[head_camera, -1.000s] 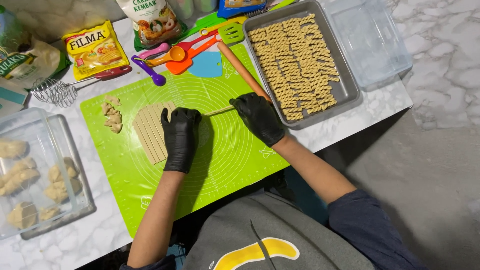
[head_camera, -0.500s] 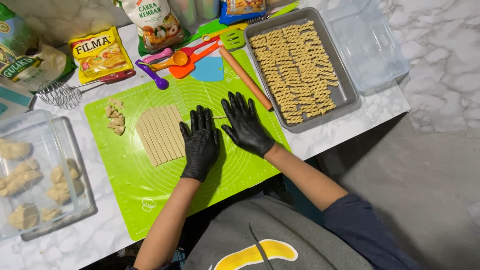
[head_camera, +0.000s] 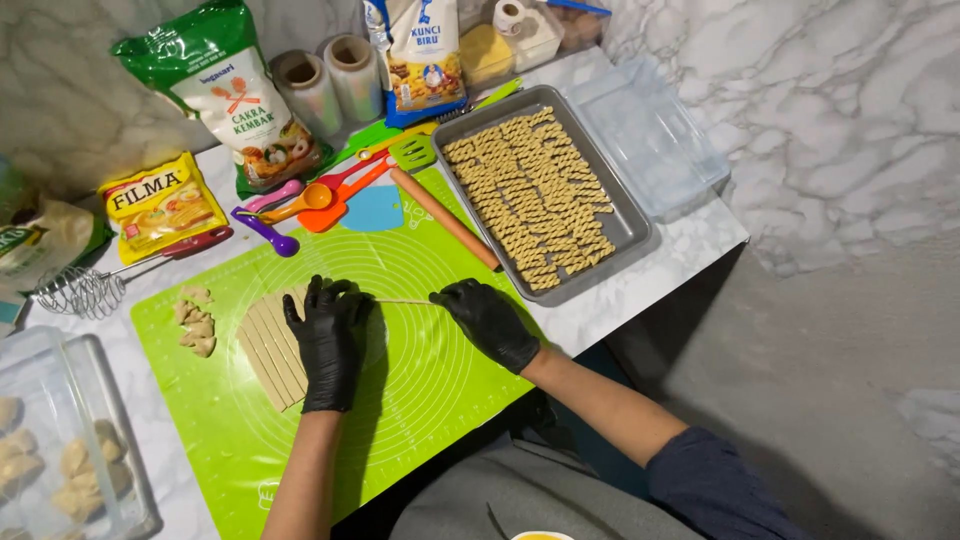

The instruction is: The person flattens a piece of dough on a green silicone mat using a blue plastic scraper. They then use a knife to cut the dough into thin strips. The person picks up the strips, twists them, and places them onto a baking tray. This process is repeated throughout the video.

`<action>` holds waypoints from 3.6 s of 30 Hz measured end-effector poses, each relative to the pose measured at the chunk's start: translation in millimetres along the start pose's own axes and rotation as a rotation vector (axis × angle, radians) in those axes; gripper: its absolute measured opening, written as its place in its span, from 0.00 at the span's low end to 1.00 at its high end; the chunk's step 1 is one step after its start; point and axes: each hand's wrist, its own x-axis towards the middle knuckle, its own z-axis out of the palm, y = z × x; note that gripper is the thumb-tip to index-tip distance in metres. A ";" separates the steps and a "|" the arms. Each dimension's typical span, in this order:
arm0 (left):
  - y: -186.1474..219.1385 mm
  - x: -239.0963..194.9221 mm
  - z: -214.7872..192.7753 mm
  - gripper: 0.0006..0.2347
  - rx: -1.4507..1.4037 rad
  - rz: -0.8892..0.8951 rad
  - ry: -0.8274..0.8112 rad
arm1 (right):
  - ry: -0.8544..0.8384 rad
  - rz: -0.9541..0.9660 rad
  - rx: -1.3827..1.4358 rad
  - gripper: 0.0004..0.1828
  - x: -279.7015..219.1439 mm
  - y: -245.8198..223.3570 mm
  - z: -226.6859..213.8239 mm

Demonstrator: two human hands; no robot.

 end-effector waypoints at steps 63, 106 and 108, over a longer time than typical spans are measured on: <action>53.8 43.3 -121.2 0.06 -0.838 -0.235 0.003 | 0.306 0.384 1.065 0.09 80.7 8.6 -87.3; 71.7 21.3 -134.5 0.06 -1.429 -0.348 -0.261 | -0.010 0.542 1.611 0.17 74.5 -3.0 -94.6; 74.3 22.2 -134.5 0.07 -1.293 -0.393 -0.308 | 0.023 0.504 1.505 0.11 72.2 3.1 -81.4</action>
